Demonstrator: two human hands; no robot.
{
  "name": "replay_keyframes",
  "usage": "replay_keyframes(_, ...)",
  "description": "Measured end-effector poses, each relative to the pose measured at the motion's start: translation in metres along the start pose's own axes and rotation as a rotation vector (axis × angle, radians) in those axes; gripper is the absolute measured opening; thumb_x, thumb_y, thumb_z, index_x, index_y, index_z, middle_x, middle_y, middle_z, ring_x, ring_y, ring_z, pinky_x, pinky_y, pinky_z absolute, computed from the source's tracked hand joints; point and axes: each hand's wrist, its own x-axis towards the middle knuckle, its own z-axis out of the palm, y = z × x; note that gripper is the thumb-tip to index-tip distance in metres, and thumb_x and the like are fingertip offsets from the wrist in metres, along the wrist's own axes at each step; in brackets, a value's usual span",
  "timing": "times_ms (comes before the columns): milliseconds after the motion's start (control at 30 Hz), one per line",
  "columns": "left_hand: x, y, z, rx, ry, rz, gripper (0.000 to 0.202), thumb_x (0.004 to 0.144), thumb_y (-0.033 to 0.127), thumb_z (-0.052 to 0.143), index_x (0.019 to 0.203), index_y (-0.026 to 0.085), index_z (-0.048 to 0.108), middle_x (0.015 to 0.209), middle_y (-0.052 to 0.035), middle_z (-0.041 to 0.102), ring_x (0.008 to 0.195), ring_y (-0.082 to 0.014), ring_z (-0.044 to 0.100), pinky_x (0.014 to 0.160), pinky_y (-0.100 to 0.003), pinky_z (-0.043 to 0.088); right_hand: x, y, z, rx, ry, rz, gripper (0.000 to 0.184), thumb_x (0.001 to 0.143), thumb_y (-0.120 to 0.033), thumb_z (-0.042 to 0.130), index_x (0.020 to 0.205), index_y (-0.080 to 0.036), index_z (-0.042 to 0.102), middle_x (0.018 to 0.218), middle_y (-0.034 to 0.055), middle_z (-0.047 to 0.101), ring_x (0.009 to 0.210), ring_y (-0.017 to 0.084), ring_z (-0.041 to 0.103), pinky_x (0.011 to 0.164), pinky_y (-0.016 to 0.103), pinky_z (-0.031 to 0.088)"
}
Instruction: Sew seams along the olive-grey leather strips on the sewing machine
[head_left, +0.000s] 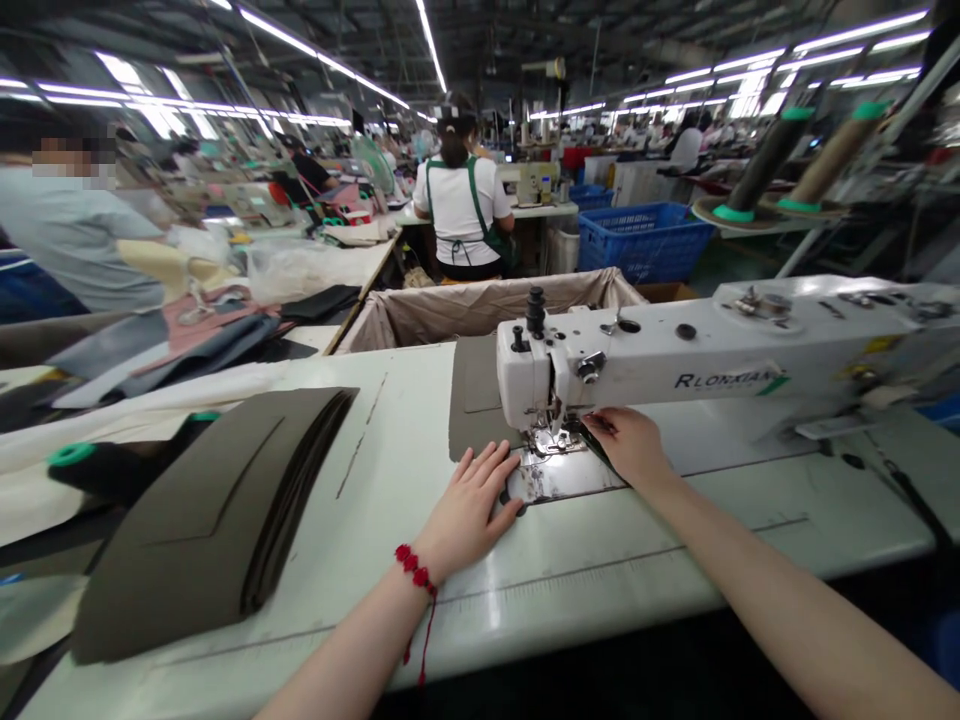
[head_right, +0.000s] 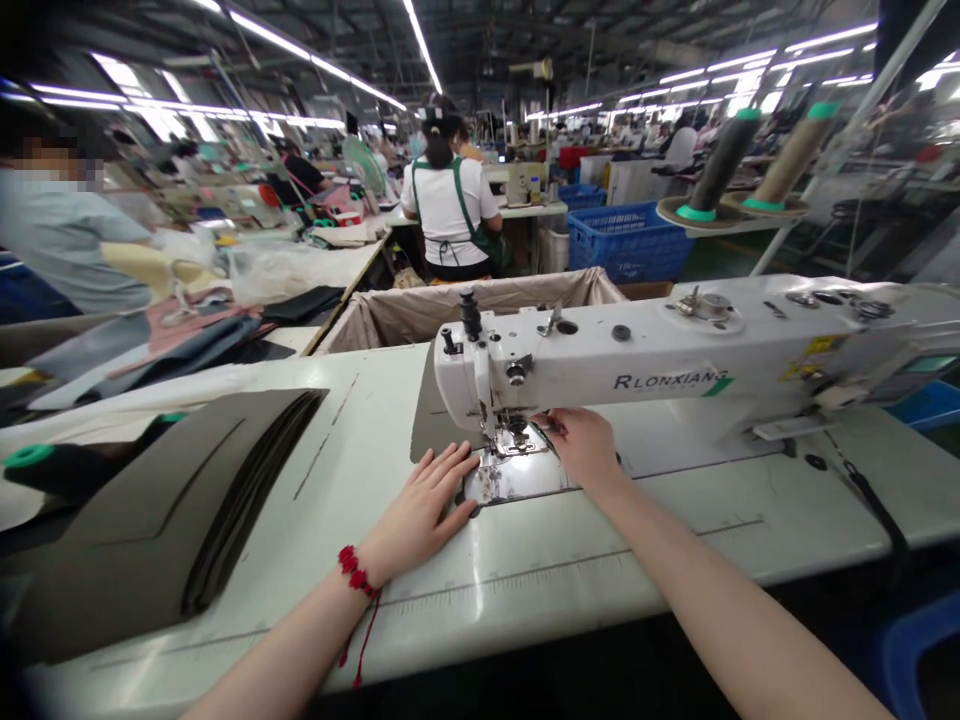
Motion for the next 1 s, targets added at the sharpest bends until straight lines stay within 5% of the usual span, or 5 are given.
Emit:
replay_keyframes(133,0.0,0.001,0.0,0.009,0.002,-0.004,0.054,0.096,0.041,0.047,0.146,0.027,0.031,0.156,-0.0043,0.027,0.144,-0.0238,0.022,0.119,-0.049,0.016,0.007,0.008,0.001,0.005,0.038,0.008,0.031,0.088,-0.035,0.049,0.068,-0.02,0.068,0.069,0.0087,0.07,0.068,0.022,0.062,0.061,0.028,0.037)
replay_keyframes(333,0.0,0.003,-0.003,0.003,-0.007,-0.021,0.052,0.096,0.041,0.047,0.144,0.027,0.033,0.155,-0.0049,0.028,0.144,-0.0228,0.022,0.12,-0.048,0.016,0.002,0.007,-0.002,0.121,-0.067,-0.152,0.037,0.086,-0.045,0.056,0.057,-0.022,0.062,0.057,0.0015,0.064,0.057,0.015,0.058,0.061,0.024,0.04)
replay_keyframes(533,0.001,0.004,-0.004,-0.004,-0.003,-0.025,0.053,0.096,0.041,0.046,0.145,0.027,0.032,0.155,-0.0041,0.028,0.144,-0.0232,0.021,0.12,-0.047,0.016,0.001,0.008,0.008,0.142,0.002,-0.086,0.036,0.091,-0.041,0.051,0.071,-0.021,0.071,0.071,0.0057,0.072,0.066,0.018,0.065,0.063,0.025,0.043)
replay_keyframes(700,0.001,0.003,0.001,0.012,0.018,-0.047,0.068,0.094,0.043,0.047,0.151,0.022,0.017,0.158,-0.0066,0.018,0.146,-0.0248,0.012,0.12,-0.047,0.016,-0.001,0.009,0.011,0.097,-0.004,-0.049,0.032,0.09,-0.041,0.052,0.076,-0.021,0.072,0.077,0.0075,0.073,0.075,0.022,0.065,0.069,0.028,0.042)
replay_keyframes(1000,0.0,0.003,0.003,0.03,0.01,-0.043,0.068,0.095,0.045,0.045,0.152,0.021,0.016,0.157,-0.0071,0.02,0.146,-0.0254,0.014,0.12,-0.049,0.014,-0.003,-0.004,-0.018,0.056,-0.243,-0.107,0.033,0.089,-0.045,0.053,0.065,-0.023,0.06,0.056,-0.0023,0.06,0.053,0.015,0.054,0.051,0.025,0.029)
